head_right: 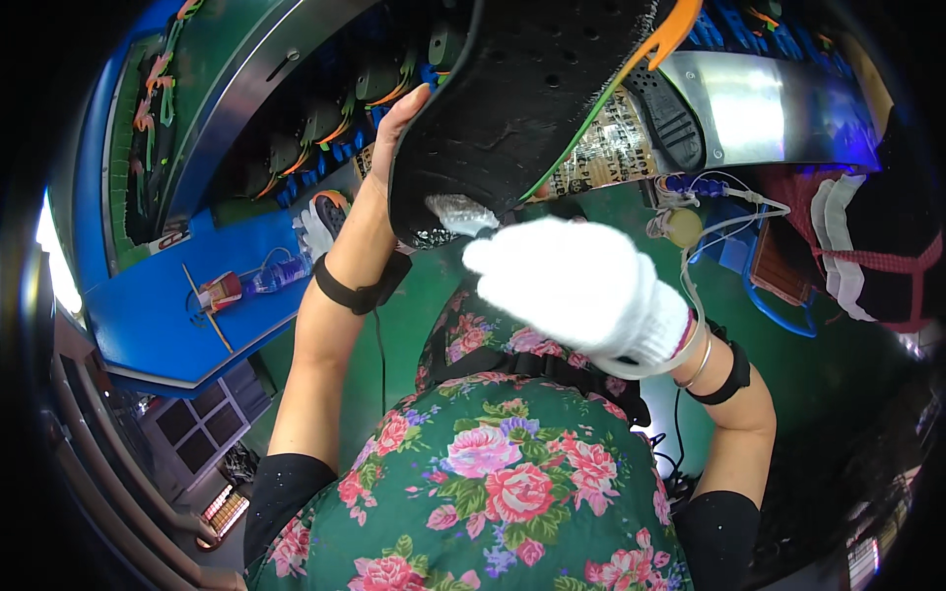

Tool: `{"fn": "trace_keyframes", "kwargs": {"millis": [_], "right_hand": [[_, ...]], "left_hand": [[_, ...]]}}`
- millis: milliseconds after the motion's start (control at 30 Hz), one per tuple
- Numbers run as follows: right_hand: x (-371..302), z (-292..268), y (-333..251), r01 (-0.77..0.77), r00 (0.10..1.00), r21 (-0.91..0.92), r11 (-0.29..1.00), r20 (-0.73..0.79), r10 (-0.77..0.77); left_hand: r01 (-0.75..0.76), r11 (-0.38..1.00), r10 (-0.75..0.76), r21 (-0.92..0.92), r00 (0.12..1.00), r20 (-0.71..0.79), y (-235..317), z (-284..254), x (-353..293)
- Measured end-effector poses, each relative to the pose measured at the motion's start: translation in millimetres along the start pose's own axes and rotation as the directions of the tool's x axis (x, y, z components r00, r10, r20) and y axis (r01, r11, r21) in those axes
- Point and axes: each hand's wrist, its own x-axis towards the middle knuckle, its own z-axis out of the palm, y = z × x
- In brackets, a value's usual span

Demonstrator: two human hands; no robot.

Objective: Applying a liquid adhesive or primer to shoe soles using a manual brush on a production line.

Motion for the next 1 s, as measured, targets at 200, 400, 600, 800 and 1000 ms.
{"fn": "trace_keyframes", "kwargs": {"millis": [200, 400, 600, 800, 1000], "right_hand": [[8.6, -0.3, -4.1, -0.063, 0.993, 0.288, 0.956, -0.082, 0.090], [10.4, 5.8, 4.0, -0.196, 0.946, 0.555, 0.808, -0.110, 0.305], [10.6, 22.3, -2.2, -0.344, 0.865, 0.641, 0.686, -0.069, 0.497], [41.5, -15.5, 34.9, -0.307, 0.913, 0.216, 0.927, -0.208, 0.351], [68.4, -23.0, 41.5, -0.220, 0.923, -0.040, 0.975, -0.332, 0.195]], "left_hand": [[0.053, 0.994, -0.036, -0.098, 0.985, 0.166, 10.0, -12.1, 2.2], [0.036, 0.986, -0.003, -0.164, 0.981, 0.196, 5.6, -9.3, 7.4], [-0.008, 0.985, 0.023, -0.169, 0.996, 0.085, -10.3, -22.6, 8.3], [0.030, 0.780, 0.052, -0.625, 0.992, 0.112, -47.5, -29.2, -17.8], [-0.028, 0.952, 0.072, -0.304, 0.988, 0.135, -55.4, -14.3, -47.0]]}}
